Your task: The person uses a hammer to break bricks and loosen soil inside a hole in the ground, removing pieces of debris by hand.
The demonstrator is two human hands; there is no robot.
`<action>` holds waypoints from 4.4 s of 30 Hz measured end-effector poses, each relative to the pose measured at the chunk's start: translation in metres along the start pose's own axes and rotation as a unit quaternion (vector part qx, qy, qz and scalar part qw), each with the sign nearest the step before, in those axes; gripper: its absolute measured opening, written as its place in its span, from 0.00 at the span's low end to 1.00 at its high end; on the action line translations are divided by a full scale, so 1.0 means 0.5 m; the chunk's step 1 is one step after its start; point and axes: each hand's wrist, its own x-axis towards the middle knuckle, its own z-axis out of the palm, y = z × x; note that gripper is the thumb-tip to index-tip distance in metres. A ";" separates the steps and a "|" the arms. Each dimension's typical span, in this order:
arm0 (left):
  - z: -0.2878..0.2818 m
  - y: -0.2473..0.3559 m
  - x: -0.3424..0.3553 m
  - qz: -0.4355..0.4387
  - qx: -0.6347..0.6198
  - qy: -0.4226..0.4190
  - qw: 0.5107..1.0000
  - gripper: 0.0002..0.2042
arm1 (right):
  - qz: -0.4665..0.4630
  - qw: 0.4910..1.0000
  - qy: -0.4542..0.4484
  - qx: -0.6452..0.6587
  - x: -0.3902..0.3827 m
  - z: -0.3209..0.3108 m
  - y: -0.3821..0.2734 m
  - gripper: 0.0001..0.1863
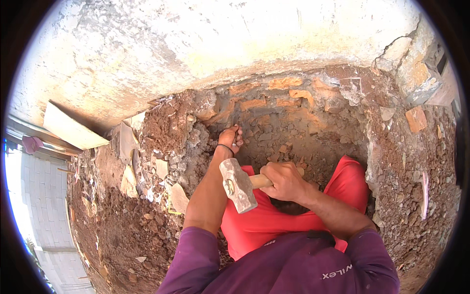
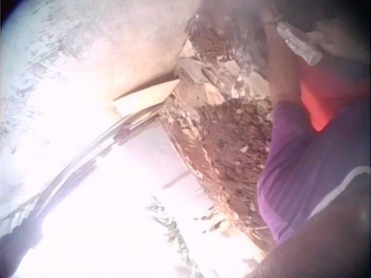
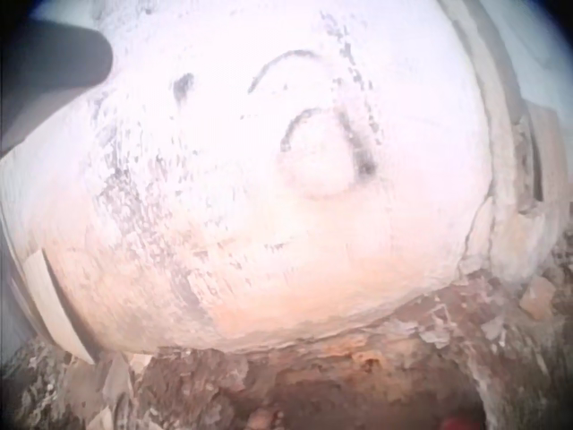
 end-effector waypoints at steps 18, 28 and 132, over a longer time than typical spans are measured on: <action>0.068 -0.008 0.008 0.029 0.004 0.046 0.999 0.06 | -0.033 0.997 0.057 -0.030 0.001 0.032 0.059 0.13; 0.053 -0.012 0.004 0.031 -0.031 0.048 0.998 0.04 | -0.122 0.991 0.046 0.001 0.014 -0.005 -0.002 0.15; 0.060 -0.026 0.036 0.190 0.186 -0.021 0.964 0.10 | 0.359 0.921 0.131 0.076 -0.001 -0.038 0.185 0.20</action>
